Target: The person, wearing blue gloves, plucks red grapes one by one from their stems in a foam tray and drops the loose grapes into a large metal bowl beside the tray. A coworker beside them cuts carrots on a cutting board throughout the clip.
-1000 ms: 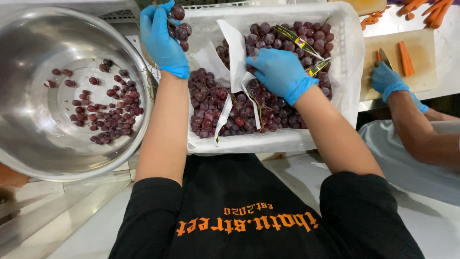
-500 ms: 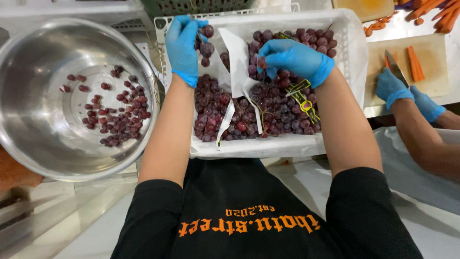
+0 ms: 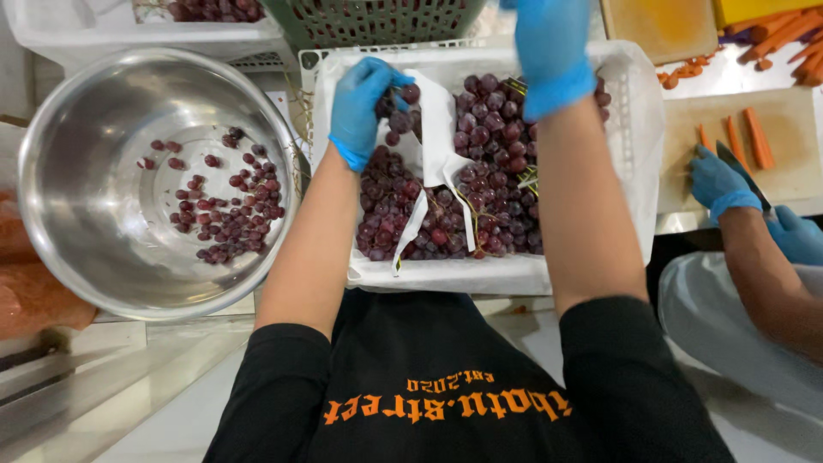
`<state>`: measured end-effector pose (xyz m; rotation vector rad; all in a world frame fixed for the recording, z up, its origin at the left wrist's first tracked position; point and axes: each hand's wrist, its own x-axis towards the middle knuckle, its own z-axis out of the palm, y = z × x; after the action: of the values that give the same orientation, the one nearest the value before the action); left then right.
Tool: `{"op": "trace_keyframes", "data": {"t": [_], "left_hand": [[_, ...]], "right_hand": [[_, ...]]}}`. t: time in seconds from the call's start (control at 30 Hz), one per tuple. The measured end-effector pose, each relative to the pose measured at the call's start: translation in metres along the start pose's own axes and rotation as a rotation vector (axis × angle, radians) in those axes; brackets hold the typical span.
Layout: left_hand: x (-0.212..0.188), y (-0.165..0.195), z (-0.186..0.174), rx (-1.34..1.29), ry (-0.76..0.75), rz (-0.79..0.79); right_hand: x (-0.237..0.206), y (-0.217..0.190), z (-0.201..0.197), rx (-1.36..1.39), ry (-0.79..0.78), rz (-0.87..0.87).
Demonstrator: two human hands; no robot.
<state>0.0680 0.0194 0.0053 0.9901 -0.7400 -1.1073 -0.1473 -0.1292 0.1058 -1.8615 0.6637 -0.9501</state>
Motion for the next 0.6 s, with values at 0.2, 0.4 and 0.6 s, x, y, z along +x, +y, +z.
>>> {"op": "trace_keyframes", "data": {"t": [0.2, 0.4, 0.6], "left_hand": [[-0.008, -0.003, 0.020, -0.019, -0.258, -0.041], [-0.013, -0.007, 0.027, -0.183, -0.242, -0.182], [-0.014, -0.007, 0.024, -0.160, -0.157, 0.007]], "right_hand": [[-0.074, -0.007, 0.050, -0.092, -0.117, 0.023], [-0.091, 0.006, 0.052, -0.020, -0.096, 0.161], [-0.098, 0.008, 0.066, -0.020, -0.122, 0.093]]}}
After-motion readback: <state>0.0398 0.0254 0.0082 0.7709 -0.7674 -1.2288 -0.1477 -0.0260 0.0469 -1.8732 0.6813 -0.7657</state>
